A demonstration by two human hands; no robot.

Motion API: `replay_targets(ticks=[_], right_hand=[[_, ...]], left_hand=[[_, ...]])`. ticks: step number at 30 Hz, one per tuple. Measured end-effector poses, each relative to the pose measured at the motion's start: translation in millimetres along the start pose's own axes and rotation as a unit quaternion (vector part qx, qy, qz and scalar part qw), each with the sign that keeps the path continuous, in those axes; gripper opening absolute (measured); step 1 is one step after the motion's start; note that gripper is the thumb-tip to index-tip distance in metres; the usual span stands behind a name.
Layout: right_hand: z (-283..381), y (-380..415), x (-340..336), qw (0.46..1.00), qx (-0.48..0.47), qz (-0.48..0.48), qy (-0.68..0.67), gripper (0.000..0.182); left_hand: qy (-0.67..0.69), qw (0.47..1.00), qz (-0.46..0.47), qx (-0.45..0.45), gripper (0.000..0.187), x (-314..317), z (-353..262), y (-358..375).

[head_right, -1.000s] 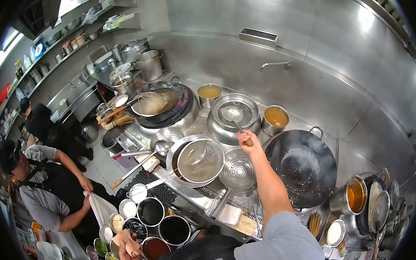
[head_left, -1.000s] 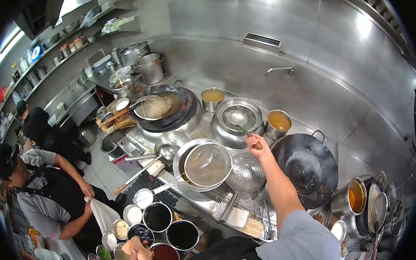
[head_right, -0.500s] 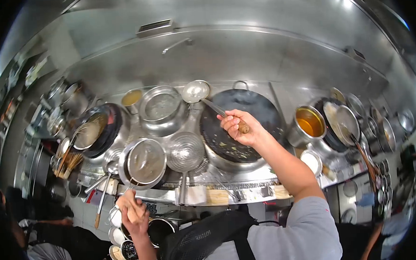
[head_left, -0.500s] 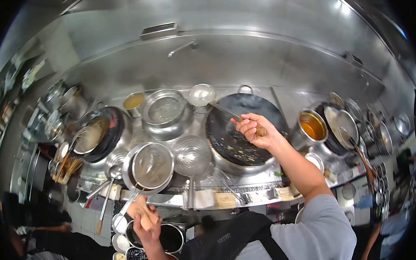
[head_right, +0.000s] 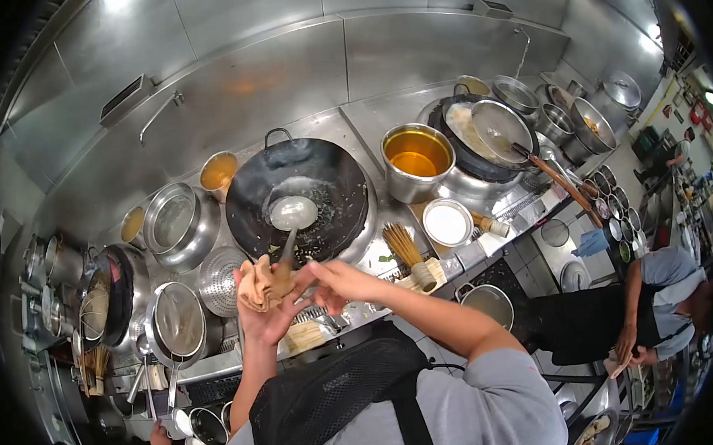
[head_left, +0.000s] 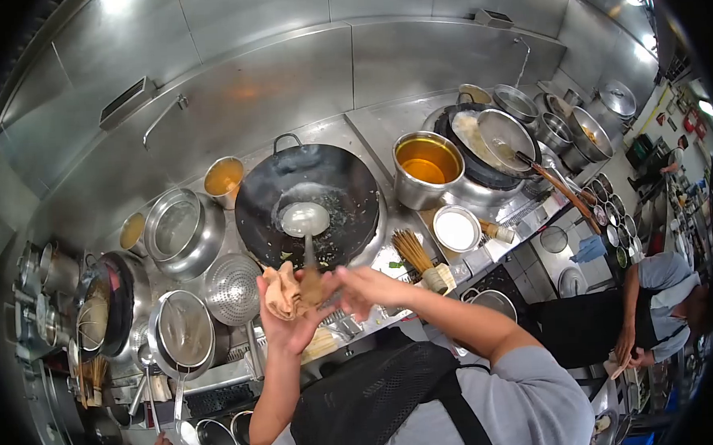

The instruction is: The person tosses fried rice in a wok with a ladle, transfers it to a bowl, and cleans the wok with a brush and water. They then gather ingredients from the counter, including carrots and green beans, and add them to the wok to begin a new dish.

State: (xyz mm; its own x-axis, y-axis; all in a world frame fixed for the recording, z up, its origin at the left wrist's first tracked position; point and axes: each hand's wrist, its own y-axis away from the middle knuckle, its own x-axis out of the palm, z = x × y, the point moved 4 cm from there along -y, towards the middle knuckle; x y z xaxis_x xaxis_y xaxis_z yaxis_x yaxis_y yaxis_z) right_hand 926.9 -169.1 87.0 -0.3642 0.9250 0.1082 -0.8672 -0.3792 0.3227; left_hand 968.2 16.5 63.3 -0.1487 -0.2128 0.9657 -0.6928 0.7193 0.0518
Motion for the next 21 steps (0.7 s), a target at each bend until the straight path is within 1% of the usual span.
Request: replay_targets(ticks=[1, 2, 3, 4, 5, 7, 8, 9, 10, 11, 12, 13, 15, 16, 17, 18, 20, 21], right_hand=[[-25.6, 3.7, -23.4, 0.994, -0.003, -0.06, 0.088, 0.06], [-61.1, 3.6, -53.6, 0.977, -0.008, -0.12, 0.175, 0.057], [-91.3, 13.8, -87.7, 0.954, 0.014, -0.219, 0.205, 0.052], [-159.0, 17.9, -136.9, 0.83, -0.058, -0.343, 0.436, 0.05], [-189.6, 38.6, -159.4, 0.773, 0.043, -0.347, 0.529, 0.066], [-243.1, 62.9, -182.5, 0.692, 0.129, -0.356, 0.615, 0.078], [-250.4, 59.8, -184.4, 0.688, 0.122, -0.345, 0.626, 0.078], [-257.3, 58.1, -190.3, 0.729, 0.146, -0.342, 0.575, 0.082], [-263.3, 59.2, -195.1, 0.765, 0.171, -0.336, 0.522, 0.086], [-269.5, 64.0, -194.8, 0.762, 0.167, -0.324, 0.535, 0.086], [-271.5, 68.6, -191.1, 0.818, 0.067, -0.346, 0.455, 0.088], [-270.9, 71.7, -187.8, 0.859, -0.034, -0.359, 0.364, 0.089], [-255.1, 102.2, -152.0, 0.845, -0.106, -0.366, 0.375, 0.091], [-270.5, 113.7, -145.2, 0.873, -0.07, -0.334, 0.347, 0.091], [-288.0, 123.5, -142.0, 0.897, -0.034, -0.301, 0.32, 0.091], [-294.3, 125.1, -141.7, 0.898, -0.037, -0.287, 0.33, 0.091], [-287.5, 112.9, -152.6, 0.912, -0.064, -0.328, 0.239, 0.09], [-195.2, 104.0, -113.9, 0.942, -0.044, -0.32, 0.091, 0.088]], left_hand=[[-0.004, 1.0, 0.0, 0.004, 0.085, 3.8, -1.8, 0.3], [0.013, 1.0, -0.003, 0.006, 0.087, 3.7, -4.8, 5.8], [0.031, 0.999, -0.005, 0.013, 0.089, 1.9, -9.3, 11.4], [0.046, 0.998, -0.05, 0.013, 0.087, -6.4, -13.5, 16.2], [0.049, 0.997, -0.048, 0.03, 0.087, -18.0, -17.7, 18.7], [0.101, 0.993, -0.065, 0.02, 0.082, -45.0, -18.3, 20.7], [0.089, 0.98, -0.169, 0.051, 0.079, -27.4, -14.8, 21.6], [0.1, 0.979, -0.167, 0.065, 0.079, -37.8, -16.5, 20.3], [0.148, 0.979, -0.131, 0.041, 0.078, -53.3, -17.8, 16.5], [0.194, 0.976, -0.094, 0.017, 0.078, -54.3, -16.9, 16.6], [0.187, 0.972, -0.142, 0.028, 0.078, -62.0, -17.8, 16.4], [0.194, 0.97, -0.14, 0.043, 0.078, -59.8, -19.9, 16.7], [0.191, 0.975, -0.113, 0.002, 0.076, -53.4, -18.1, 19.2], [0.181, 0.975, -0.126, 0.008, 0.07, -51.8, -17.4, 20.3], [0.189, 0.974, -0.123, 0.023, 0.07, -50.7, -18.2, 20.6], [0.186, 0.975, -0.121, 0.025, 0.066, -49.7, -19.2, 21.9], [0.197, 0.974, -0.109, 0.023, 0.058, -41.5, -23.4, 26.9], [0.202, 0.973, -0.109, 0.037, 0.058, -41.5, -25.7, 30.1]])
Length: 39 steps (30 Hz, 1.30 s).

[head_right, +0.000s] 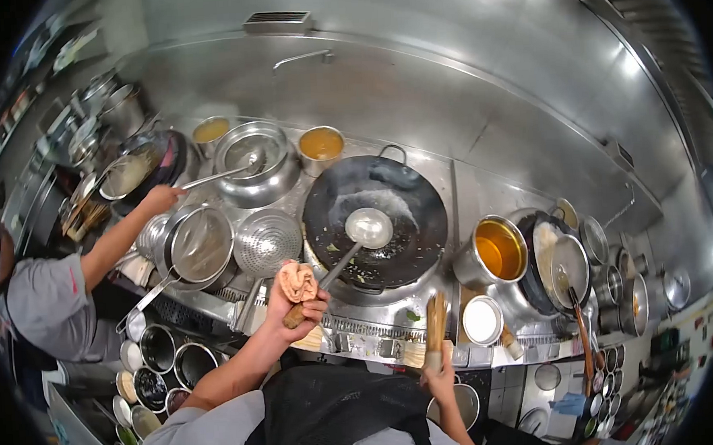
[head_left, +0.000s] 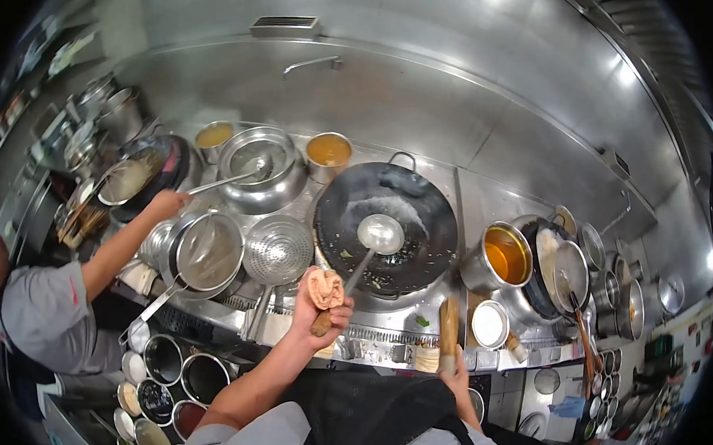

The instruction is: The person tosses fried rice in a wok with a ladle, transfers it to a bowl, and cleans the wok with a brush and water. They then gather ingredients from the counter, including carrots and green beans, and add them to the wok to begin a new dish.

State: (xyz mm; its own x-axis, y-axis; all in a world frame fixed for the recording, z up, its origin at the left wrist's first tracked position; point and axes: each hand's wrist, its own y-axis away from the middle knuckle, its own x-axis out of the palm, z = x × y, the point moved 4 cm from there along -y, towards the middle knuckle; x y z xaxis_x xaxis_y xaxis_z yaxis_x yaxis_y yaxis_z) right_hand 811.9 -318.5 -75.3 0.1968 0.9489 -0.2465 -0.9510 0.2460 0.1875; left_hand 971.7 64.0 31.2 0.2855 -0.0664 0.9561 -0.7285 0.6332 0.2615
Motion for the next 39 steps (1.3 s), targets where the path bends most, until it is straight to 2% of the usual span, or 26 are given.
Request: replay_targets(ticks=[2, 4, 6, 7, 8, 9, 10, 11, 12, 14, 15, 17, 18, 20, 21, 22, 24, 25, 26, 28, 30, 32, 34, 36, 38, 39], right_hand=[[78.1, -34.1, 15.0, 0.992, -0.104, 0.051, -0.051, 0.085], [160.2, -63.6, 42.8, 0.99, -0.12, 0.07, -0.022, 0.079], [199.2, -105.3, 76.4, 0.974, -0.206, 0.076, 0.05, 0.071], [191.9, -135.0, 96.0, 0.925, -0.343, 0.062, 0.15, 0.07], [186.3, -156.3, 115.3, 0.847, -0.469, 0.047, 0.246, 0.069], [188.2, -176.9, 128.3, 0.917, -0.233, 0.146, 0.287, 0.067], [185.5, -183.9, 136.9, 0.919, 0.019, 0.233, 0.316, 0.065], [189.7, -209.2, 139.2, 0.895, -0.087, 0.158, 0.408, 0.068], [193.2, -227.0, 133.3, 0.895, -0.125, 0.157, 0.397, 0.067], [205.0, -235.3, 141.2, 0.854, -0.262, 0.114, 0.435, 0.063], [205.3, -242.3, 147.2, 0.844, -0.268, 0.128, 0.446, 0.063], [197.1, -245.5, 166.8, 0.706, -0.284, 0.24, 0.603, 0.056], [200.4, -253.2, 168.4, 0.695, -0.286, 0.25, 0.61, 0.056], [220.2, -278.9, 181.5, 0.655, -0.28, 0.149, 0.685, 0.056], [224.6, -278.9, 187.1, 0.667, -0.311, 0.126, 0.665, 0.057], [227.7, -269.9, 193.0, 0.662, -0.319, 0.132, 0.665, 0.057], [224.2, -244.1, 198.8, 0.616, -0.323, 0.236, 0.679, 0.056], [185.7, -272.2, 184.6, 0.7, -0.381, 0.289, 0.531, 0.053], [195.3, -269.6, 183.7, 0.702, -0.376, 0.289, 0.532, 0.053], [230.9, -286.9, 184.7, 0.661, -0.27, 0.185, 0.675, 0.052], [226.0, -271.5, 194.3, 0.666, -0.266, 0.154, 0.68, 0.052], [203.8, -258.1, 194.1, 0.695, -0.268, 0.277, 0.607, 0.051], [210.7, -282.1, 179.7, 0.658, -0.276, 0.202, 0.67, 0.048], [234.4, -281.8, 183.5, 0.658, -0.27, 0.16, 0.685, 0.053], [220.9, -260.7, 183.6, 0.64, -0.306, 0.171, 0.684, 0.052], [196.0, -271.7, 174.8, 0.673, -0.351, 0.273, 0.59, 0.052]], left_hand=[[-0.01, 1.0, -0.005, -0.008, 0.058, 1.0, -1.3, 0.8], [-0.017, 1.0, -0.01, -0.008, 0.057, 1.8, 0.0, 2.8], [-0.023, 1.0, -0.014, -0.007, 0.058, 1.7, -1.2, 2.2], [-0.018, 1.0, -0.012, -0.001, 0.058, -0.1, -0.8, 2.4], [-0.018, 1.0, -0.007, 0.003, 0.058, -1.9, -2.1, 3.6], [-0.024, 1.0, -0.002, 0.001, 0.059, -4.1, -2.4, 5.0], [-0.027, 1.0, 0.006, 0.001, 0.06, -5.1, -1.2, 5.8], [-0.024, 1.0, -0.007, 0.009, 0.062, -4.1, 1.0, 9.8], [-0.008, 0.999, -0.025, 0.022, 0.064, -1.8, 1.2, 14.8], [0.02, 0.999, -0.004, 0.032, 0.063, -0.5, -0.9, 23.1], [0.037, 0.998, 0.003, 0.043, 0.063, -2.8, -0.3, 26.2], [0.06, 0.998, 0.003, 0.032, 0.06, -2.9, -1.2, 30.5], [0.074, 0.997, 0.008, 0.038, 0.06, -5.0, 0.9, 30.2], [0.105, 0.992, 0.032, 0.062, 0.057, -9.3, -3.2, 32.4], [0.114, 0.99, 0.036, 0.071, 0.056, -13.5, -4.3, 33.8], [0.118, 0.989, 0.039, 0.08, 0.056, -13.2, -4.3, 38.3], [0.121, 0.989, 0.058, 0.062, 0.057, -5.0, -3.5, 44.5], [0.144, 0.987, 0.057, 0.05, 0.056, -11.1, -3.3, 41.8], [0.146, 0.987, 0.053, 0.046, 0.056, -14.9, -1.9, 41.7], [0.161, 0.984, 0.05, 0.05, 0.057, -16.6, -1.9, 35.7], [0.161, 0.984, 0.042, 0.062, 0.058, -16.7, -1.9, 38.0], [0.159, 0.985, 0.05, 0.048, 0.058, -10.3, -0.4, 43.1], [0.164, 0.985, 0.036, 0.041, 0.058, -11.0, 0.6, 43.0], [0.184, 0.981, 0.037, 0.048, 0.058, -16.7, 1.7, 34.6], [0.144, 0.988, 0.027, 0.048, 0.06, -15.1, -2.8, 31.9], [0.113, 0.992, 0.031, 0.035, 0.062, -16.3, -6.4, 26.8]])
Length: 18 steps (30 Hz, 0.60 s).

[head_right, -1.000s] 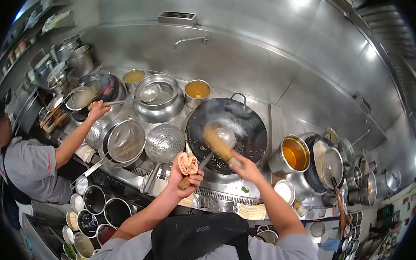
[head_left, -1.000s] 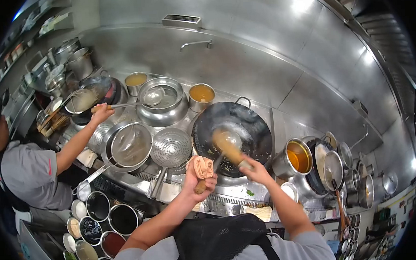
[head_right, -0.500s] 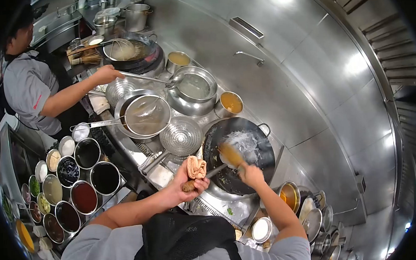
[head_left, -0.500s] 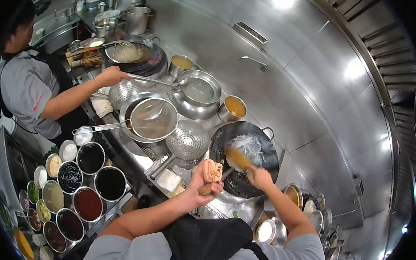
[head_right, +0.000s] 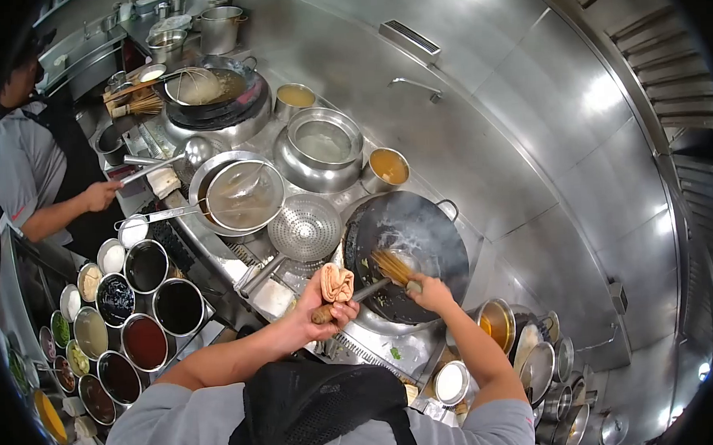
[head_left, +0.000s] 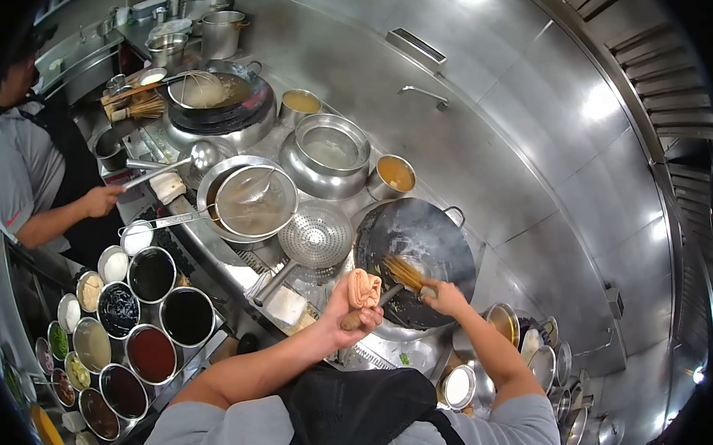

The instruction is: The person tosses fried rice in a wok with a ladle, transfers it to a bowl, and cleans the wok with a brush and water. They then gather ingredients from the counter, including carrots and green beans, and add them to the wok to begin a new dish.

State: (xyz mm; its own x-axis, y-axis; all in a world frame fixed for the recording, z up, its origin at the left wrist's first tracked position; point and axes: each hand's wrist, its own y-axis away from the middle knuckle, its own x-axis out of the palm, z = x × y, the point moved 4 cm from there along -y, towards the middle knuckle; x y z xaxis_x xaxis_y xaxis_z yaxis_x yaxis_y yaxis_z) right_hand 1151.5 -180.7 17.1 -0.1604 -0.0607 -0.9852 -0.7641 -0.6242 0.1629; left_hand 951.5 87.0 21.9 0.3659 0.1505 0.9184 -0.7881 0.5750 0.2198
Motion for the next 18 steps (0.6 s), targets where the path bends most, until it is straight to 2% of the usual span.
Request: replay_targets(ticks=[1, 3, 5, 6, 7, 9, 10, 12, 13, 14, 15, 16, 17, 18], right_hand=[[-7.6, 7.5, -1.3, 1.0, 0.006, 0.002, -0.003, 0.052], [-25.0, 9.3, -10.8, 0.988, 0.139, 0.003, 0.072, 0.053], [-19.9, 13.3, -9.3, 0.985, 0.15, -0.032, 0.073, 0.055], [-15.4, 21.9, 1.8, 0.989, 0.136, -0.007, -0.048, 0.055], [-15.3, 30.6, 15.1, 0.977, 0.125, 0.019, -0.171, 0.055], [-53.0, 39.8, 25.2, 0.991, 0.13, 0.005, -0.015, 0.056], [-48.1, 42.2, 9.6, 0.986, 0.167, 0.008, 0.011, 0.056], [-22.5, 43.2, -16.4, 0.979, 0.2, 0.01, 0.035, 0.056], [-19.5, 48.6, -6.9, 0.956, 0.241, 0.046, -0.16, 0.053], [-17.5, 57.3, 3.3, 0.892, 0.275, 0.077, -0.349, 0.05], [-24.6, 63.9, 8.8, 0.889, 0.282, 0.076, -0.352, 0.05], [-27.0, 62.2, 0.5, 0.962, 0.232, 0.03, -0.143, 0.052], [-24.3, 54.9, -9.4, 0.983, 0.163, -0.017, 0.077, 0.055], [-22.0, 53.0, -9.5, 0.982, 0.178, -0.045, 0.03, 0.057]], left_hand=[[-0.027, 0.999, 0.001, -0.017, 0.063, -3.4, 1.5, -2.7], [-0.035, 0.998, -0.027, -0.04, 0.061, 1.0, 2.2, -4.5], [-0.217, 0.975, -0.008, -0.045, 0.058, -4.1, -7.2, -17.5], [-0.333, 0.942, -0.036, -0.021, 0.057, -2.7, -11.4, -16.9], [-0.337, 0.94, -0.038, -0.024, 0.057, 1.1, -16.0, -15.7], [-0.45, 0.891, -0.048, -0.04, 0.056, 4.6, -22.0, -15.4], [-0.452, 0.89, -0.048, -0.043, 0.056, 6.5, -20.5, -16.5], [-0.568, 0.819, -0.08, -0.018, 0.053, 13.1, -21.0, -12.2], [-0.623, 0.776, -0.097, -0.01, 0.051, 16.5, -21.8, -9.6], [-0.648, 0.754, -0.107, -0.005, 0.051, 19.2, -20.6, -7.9], [-0.65, 0.753, -0.105, -0.012, 0.051, 18.3, -19.8, -8.3], [-0.662, 0.741, -0.106, -0.024, 0.051, 17.7, -22.3, -7.0], [-0.673, 0.731, -0.108, -0.029, 0.052, 18.6, -25.5, -6.1], [-0.685, 0.722, -0.1, -0.007, 0.053, 18.3, -23.4, -6.4]])
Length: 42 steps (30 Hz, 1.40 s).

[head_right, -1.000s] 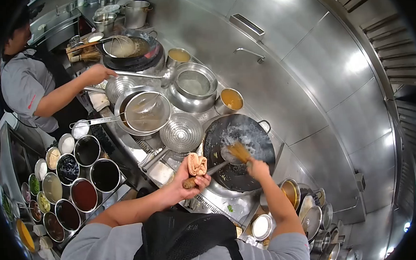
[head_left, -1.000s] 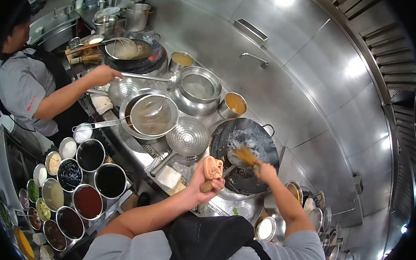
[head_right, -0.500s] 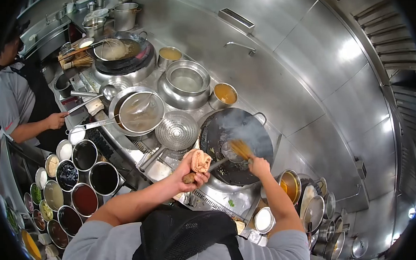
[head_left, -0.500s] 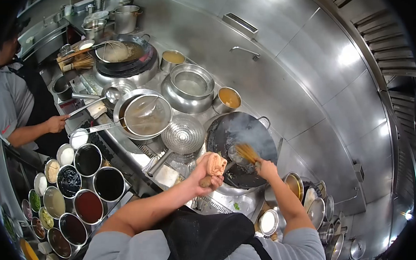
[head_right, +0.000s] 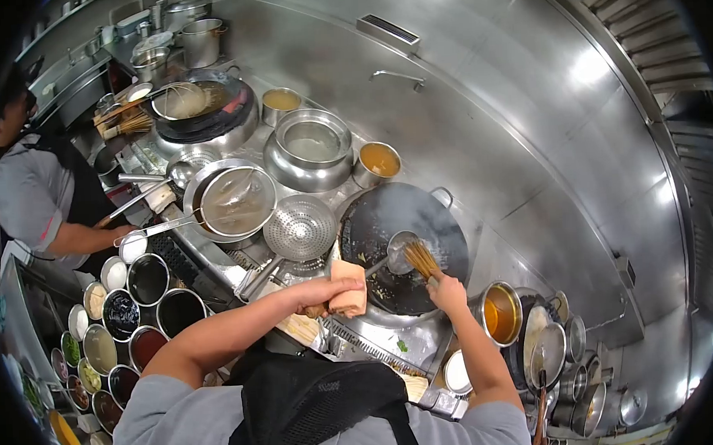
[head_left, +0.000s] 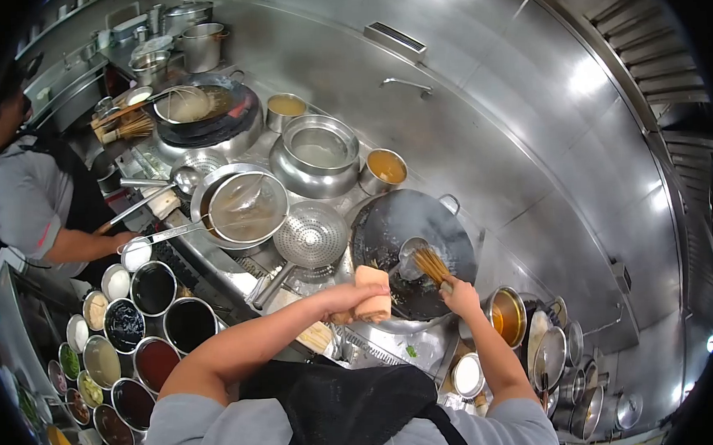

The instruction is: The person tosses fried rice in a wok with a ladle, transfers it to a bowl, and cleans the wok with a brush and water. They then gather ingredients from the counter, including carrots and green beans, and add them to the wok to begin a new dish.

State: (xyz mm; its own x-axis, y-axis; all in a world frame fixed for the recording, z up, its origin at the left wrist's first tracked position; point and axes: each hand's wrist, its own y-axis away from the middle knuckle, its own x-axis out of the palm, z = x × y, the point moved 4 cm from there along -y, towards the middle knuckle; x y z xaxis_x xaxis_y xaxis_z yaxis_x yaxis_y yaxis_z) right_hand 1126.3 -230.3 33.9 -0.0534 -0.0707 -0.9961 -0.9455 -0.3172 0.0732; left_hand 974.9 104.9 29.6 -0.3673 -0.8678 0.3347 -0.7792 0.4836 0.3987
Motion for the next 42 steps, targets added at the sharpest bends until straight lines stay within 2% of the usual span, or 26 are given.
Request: replay_targets(ticks=[1, 2, 3, 4, 5, 7, 8, 9, 11, 13, 15, 16, 17, 21, 23, 24, 25, 26, 28, 30, 32, 36, 39, 40, 41, 42], right_hand=[[4.0, -4.9, 0.4, 1.0, -0.004, 0.001, -0.002, 0.057], [0.4, -5.6, 10.5, 0.974, 0.062, 0.116, -0.186, 0.057], [-3.7, 0.5, 20.1, 0.897, 0.128, 0.225, -0.358, 0.057], [-7.3, -0.9, 10.4, 0.974, 0.063, 0.138, -0.167, 0.057], [-14.7, -0.5, 17.8, 0.975, 0.063, 0.139, -0.164, 0.057], [-9.6, -10.9, 16.9, 0.994, -0.052, -0.041, -0.088, 0.056], [19.1, 5.8, -11.6, 0.947, 0.082, 0.116, -0.288, 0.056], [9.2, 5.9, -2.7, 0.946, 0.086, 0.115, -0.292, 0.056], [-10.2, -0.7, 7.4, 0.997, -0.008, 0.053, -0.063, 0.056], [-7.8, -11.6, 7.6, 0.999, -0.009, 0.029, -0.036, 0.056], [5.5, 8.9, 10.9, 0.89, 0.12, 0.212, -0.386, 0.054], [-4.3, 9.3, 3.3, 0.941, 0.088, 0.184, -0.271, 0.055], [-10.1, 3.8, -6.3, 0.997, -0.035, 0.069, 0.009, 0.054], [14.0, -5.8, -42.8, 0.999, -0.008, -0.001, 0.038, 0.051], [24.5, -6.7, -43.9, 0.999, -0.008, -0.032, 0.025, 0.051], [26.3, -13.1, -23.3, 0.997, -0.064, 0.025, 0.033, 0.052], [29.2, -16.1, -1.2, 0.989, -0.118, 0.083, 0.038, 0.054], [22.3, -22.8, 9.4, 0.994, -0.073, 0.076, 0.019, 0.053], [16.6, -45.9, -2.3, 0.995, -0.06, 0.0, 0.083, 0.051], [25.4, -50.4, -9.9, 0.995, -0.064, -0.043, 0.069, 0.05], [46.5, -37.5, -14.0, 0.988, -0.136, 0.063, 0.049, 0.049], [24.9, -68.9, -25.4, 0.993, -0.061, 0.031, 0.099, 0.048], [37.8, -51.3, -14.0, 0.99, -0.126, 0.046, 0.045, 0.05], [47.0, -35.9, -24.6, 0.952, 0.018, 0.241, -0.187, 0.052], [36.1, -38.2, -17.8, 0.951, 0.021, 0.241, -0.192, 0.052], [17.0, -52.4, -17.2, 0.986, -0.029, 0.156, -0.048, 0.052]], left_hand=[[-0.014, 1.0, -0.008, 0.018, 0.054, 3.8, 2.2, 0.6], [-0.02, 1.0, -0.009, 0.012, 0.054, 2.1, 3.1, -1.2], [-0.023, 1.0, -0.005, 0.006, 0.055, 3.9, 5.4, -5.4], [-0.021, 1.0, 0.0, 0.004, 0.055, 6.7, 7.4, -6.5], [-0.024, 1.0, 0.004, 0.011, 0.055, 6.0, 6.9, -6.9], [-0.024, 0.999, -0.003, 0.021, 0.055, 1.4, 5.2, -4.4], [-0.046, 0.999, -0.013, 0.021, 0.057, -0.2, 5.2, -3.3], [-0.072, 0.997, -0.018, 0.02, 0.058, 0.8, 6.4, -3.5], [-0.075, 0.997, -0.005, 0.027, 0.06, 5.7, 6.0, -1.1], [-0.072, 0.996, -0.002, 0.052, 0.064, 2.8, -5.0, 6.6], [-0.092, 0.995, -0.01, 0.031, 0.057, 0.1, -5.5, 9.8], [0.023, 0.999, 0.024, 0.015, 0.054, -4.0, 2.2, 4.4], [0.139, 0.989, 0.056, -0.001, 0.052, -3.6, 6.8, 1.1], [0.49, 0.856, 0.163, -0.02, 0.054, 5.6, 29.5, -9.2], [0.532, 0.829, 0.173, -0.016, 0.054, 14.5, 26.1, -4.4], [0.576, 0.797, 0.181, -0.013, 0.055, 20.2, 26.1, -1.3], [0.576, 0.797, 0.181, -0.019, 0.055, 26.9, 27.9, 1.4], [0.615, 0.771, 0.166, -0.02, 0.057, 31.8, 28.5, 2.7], [0.676, 0.719, 0.159, -0.013, 0.061, 30.5, 27.7, 3.3], [0.675, 0.724, 0.14, -0.004, 0.06, 30.6, 32.7, 3.6], [0.676, 0.725, 0.132, 0.0, 0.059, 28.7, 32.0, 6.2], [0.709, 0.688, 0.155, -0.007, 0.059, 28.7, 36.5, 6.9], [0.668, 0.733, 0.127, -0.002, 0.06, 22.0, 39.0, 7.0], [0.661, 0.738, 0.134, -0.006, 0.061, 21.1, 37.1, 8.1], [0.653, 0.744, 0.139, -0.013, 0.061, 20.5, 36.2, 10.1], [0.639, 0.758, 0.129, -0.012, 0.059, 19.5, 33.3, 9.6]])
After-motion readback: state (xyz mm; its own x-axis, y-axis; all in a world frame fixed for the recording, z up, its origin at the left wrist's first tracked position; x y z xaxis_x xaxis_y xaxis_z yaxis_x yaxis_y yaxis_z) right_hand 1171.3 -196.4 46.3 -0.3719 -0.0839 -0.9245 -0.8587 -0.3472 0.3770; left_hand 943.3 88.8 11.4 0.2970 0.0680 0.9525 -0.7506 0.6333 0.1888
